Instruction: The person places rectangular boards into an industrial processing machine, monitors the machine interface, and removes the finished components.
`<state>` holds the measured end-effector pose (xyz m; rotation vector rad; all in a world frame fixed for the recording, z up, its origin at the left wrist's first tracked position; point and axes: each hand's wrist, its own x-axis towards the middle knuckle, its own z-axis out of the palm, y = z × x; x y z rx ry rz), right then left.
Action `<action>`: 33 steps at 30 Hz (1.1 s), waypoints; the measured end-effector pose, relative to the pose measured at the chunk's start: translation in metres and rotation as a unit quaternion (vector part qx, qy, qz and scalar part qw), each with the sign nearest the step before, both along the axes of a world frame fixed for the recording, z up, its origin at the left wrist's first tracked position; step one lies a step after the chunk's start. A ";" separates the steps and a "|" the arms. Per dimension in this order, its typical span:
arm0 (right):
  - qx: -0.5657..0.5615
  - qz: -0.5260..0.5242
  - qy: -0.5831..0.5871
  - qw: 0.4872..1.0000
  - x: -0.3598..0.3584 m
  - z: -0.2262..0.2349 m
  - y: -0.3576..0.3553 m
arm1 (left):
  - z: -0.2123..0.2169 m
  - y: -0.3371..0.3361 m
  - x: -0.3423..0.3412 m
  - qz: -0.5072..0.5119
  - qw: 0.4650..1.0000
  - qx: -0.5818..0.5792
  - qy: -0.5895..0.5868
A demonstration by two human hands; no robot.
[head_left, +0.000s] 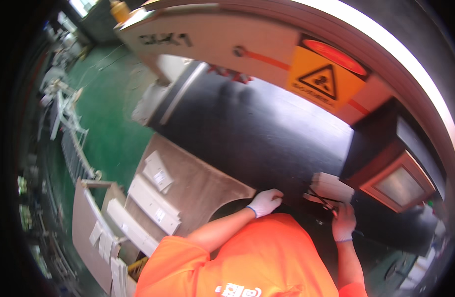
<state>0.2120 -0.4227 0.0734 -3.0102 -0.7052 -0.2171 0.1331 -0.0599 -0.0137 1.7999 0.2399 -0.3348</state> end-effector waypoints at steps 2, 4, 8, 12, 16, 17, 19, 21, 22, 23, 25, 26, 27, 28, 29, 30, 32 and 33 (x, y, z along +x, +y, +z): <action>0.037 0.019 -0.029 0.999 -0.005 -0.013 0.005 | 0.011 0.025 -0.013 0.092 0.996 0.005 0.004; 0.045 0.014 0.009 0.999 -0.015 -0.021 0.016 | 0.026 0.065 -0.029 0.194 0.977 0.089 0.001; 0.098 0.049 0.080 0.991 -0.033 -0.002 0.054 | 0.018 0.186 -0.080 0.397 0.764 0.509 -0.008; 0.182 0.097 0.132 0.969 -0.049 0.002 0.095 | 0.060 0.300 -0.111 0.524 0.625 0.480 0.322; 0.234 0.076 0.207 0.947 -0.043 0.017 0.146 | 0.047 0.321 -0.109 0.505 0.693 0.416 0.303; 0.227 0.055 0.216 0.948 -0.039 0.012 0.155 | 0.039 0.315 -0.101 0.475 0.711 0.443 0.270; 0.197 0.023 0.262 0.945 -0.024 0.015 0.181 | 0.021 0.297 -0.074 0.445 0.750 0.451 0.190; 0.216 -0.056 0.350 0.910 -0.017 0.020 0.209 | 0.025 0.270 -0.034 0.402 0.810 0.416 0.099; 0.227 -0.093 0.391 0.887 -0.015 0.022 0.221 | 0.025 0.258 -0.019 0.383 0.833 0.396 0.052; 0.226 -0.103 0.418 0.874 -0.012 0.022 0.234 | 0.024 0.250 -0.002 0.383 0.850 0.361 0.030; 0.214 -0.105 0.449 0.861 -0.005 0.007 0.250 | 0.020 0.236 0.016 0.358 0.857 0.369 -0.010; 0.202 -0.100 0.453 0.863 -0.002 -0.003 0.255 | 0.020 0.236 0.022 0.335 0.862 0.381 -0.023; 0.193 -0.113 0.464 0.857 0.001 -0.006 0.262 | 0.028 0.237 0.028 0.339 0.861 0.378 -0.025; 0.198 -0.130 0.462 0.855 0.004 -0.015 0.264 | 0.035 0.240 0.033 0.343 0.860 0.376 -0.026; 0.199 -0.142 0.463 0.852 0.006 -0.027 0.266 | 0.031 0.247 0.031 0.344 0.860 0.377 -0.015; 0.199 -0.156 0.463 0.849 0.009 -0.038 0.266 | 0.028 0.253 0.031 0.325 0.856 0.402 -0.023; 0.204 -0.183 0.445 0.852 0.019 -0.066 0.261 | 0.028 0.258 0.035 0.298 0.863 0.406 -0.036; 0.219 -0.185 0.428 0.857 0.026 -0.087 0.254 | 0.028 0.256 0.041 0.281 0.872 0.398 -0.042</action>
